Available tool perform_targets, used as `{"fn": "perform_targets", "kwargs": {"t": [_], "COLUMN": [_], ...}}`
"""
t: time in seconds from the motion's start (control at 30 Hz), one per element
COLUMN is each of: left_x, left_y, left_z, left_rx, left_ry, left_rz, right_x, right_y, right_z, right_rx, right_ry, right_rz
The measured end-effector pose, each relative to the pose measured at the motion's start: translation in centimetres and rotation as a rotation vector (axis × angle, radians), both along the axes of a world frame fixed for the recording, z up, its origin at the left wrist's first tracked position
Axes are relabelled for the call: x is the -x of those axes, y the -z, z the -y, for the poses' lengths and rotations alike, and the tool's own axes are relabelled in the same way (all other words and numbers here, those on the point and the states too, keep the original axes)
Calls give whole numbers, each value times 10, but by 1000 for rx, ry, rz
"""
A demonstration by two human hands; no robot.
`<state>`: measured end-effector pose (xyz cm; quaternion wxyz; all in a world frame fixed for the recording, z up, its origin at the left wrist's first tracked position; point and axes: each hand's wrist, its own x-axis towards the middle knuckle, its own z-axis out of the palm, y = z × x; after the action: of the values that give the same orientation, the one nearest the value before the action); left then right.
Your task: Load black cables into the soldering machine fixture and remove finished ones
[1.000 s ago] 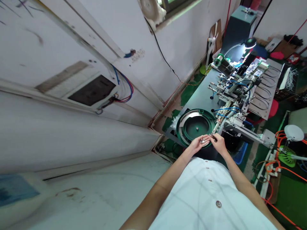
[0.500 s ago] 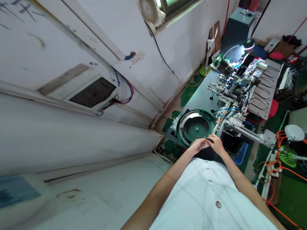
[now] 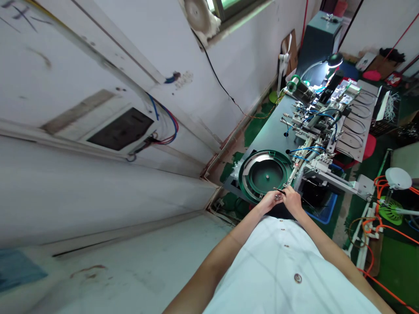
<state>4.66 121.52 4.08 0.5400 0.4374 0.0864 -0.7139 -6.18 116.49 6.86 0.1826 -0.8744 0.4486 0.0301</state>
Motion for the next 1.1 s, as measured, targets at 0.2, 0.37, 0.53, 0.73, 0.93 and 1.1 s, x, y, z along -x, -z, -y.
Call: {"fn": "perform_targets", "kwargs": {"t": [0.2, 0.37, 0.53, 0.73, 0.93, 1.1], "left_x": [-3, -10, -13, -15, -15, -15], "left_y": [-4, -11, -12, -9, -10, -11], "left_z": [-1, -3, -9, -11, -10, -9], "left_rx": [-6, -11, 3, 3, -6, -12], "left_ry": [22, 12, -1, -34, -37, -38], "left_rz": [-9, -15, -9, -9, -15, -16], "right_x": [9, 24, 19, 10, 8, 11], "right_y": [10, 32, 55, 60, 64, 67], "right_z": [18, 64, 81, 82, 83, 73], "right_rx": [34, 70, 23, 7, 23, 38], "right_ry": [7, 88, 10, -40, -42, -23], "right_rz": [27, -8, -46, -131, -183, -161]}}
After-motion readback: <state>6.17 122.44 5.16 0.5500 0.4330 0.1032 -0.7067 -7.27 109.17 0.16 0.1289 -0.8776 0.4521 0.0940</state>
